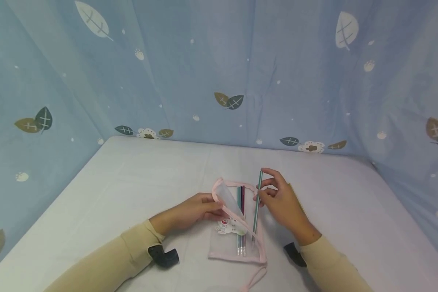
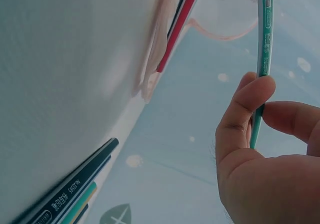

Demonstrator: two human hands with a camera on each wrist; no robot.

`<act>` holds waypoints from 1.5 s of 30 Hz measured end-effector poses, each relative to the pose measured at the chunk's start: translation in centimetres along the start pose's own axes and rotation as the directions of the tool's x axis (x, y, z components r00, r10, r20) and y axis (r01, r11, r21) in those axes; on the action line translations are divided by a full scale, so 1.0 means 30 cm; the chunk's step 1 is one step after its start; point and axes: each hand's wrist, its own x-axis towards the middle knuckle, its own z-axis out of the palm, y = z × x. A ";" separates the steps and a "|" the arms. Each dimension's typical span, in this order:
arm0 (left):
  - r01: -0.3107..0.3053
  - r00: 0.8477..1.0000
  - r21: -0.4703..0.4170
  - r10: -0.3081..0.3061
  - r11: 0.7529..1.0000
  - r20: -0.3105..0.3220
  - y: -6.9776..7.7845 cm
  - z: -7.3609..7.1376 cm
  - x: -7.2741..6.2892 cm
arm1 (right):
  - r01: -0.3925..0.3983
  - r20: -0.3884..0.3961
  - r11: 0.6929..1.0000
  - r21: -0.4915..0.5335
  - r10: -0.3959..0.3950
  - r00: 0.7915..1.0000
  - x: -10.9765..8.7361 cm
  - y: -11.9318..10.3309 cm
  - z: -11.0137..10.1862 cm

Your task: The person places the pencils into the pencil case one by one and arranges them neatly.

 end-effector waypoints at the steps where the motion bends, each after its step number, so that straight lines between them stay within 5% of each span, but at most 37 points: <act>1: 0.004 1.000 0.001 -0.004 1.000 0.001 0.000 0.000 0.000 | -0.010 0.004 1.000 0.000 0.010 1.000 0.000 0.000 0.001; 26: -0.008 1.000 0.026 0.007 1.000 0.011 0.000 -0.005 0.008 | -0.122 0.056 0.990 0.064 0.118 0.991 0.011 -0.013 -0.006; 45: -0.004 1.000 0.022 0.004 1.000 0.004 -0.003 -0.005 0.000 | -0.181 0.172 0.983 0.020 0.175 0.969 0.012 0.021 -0.002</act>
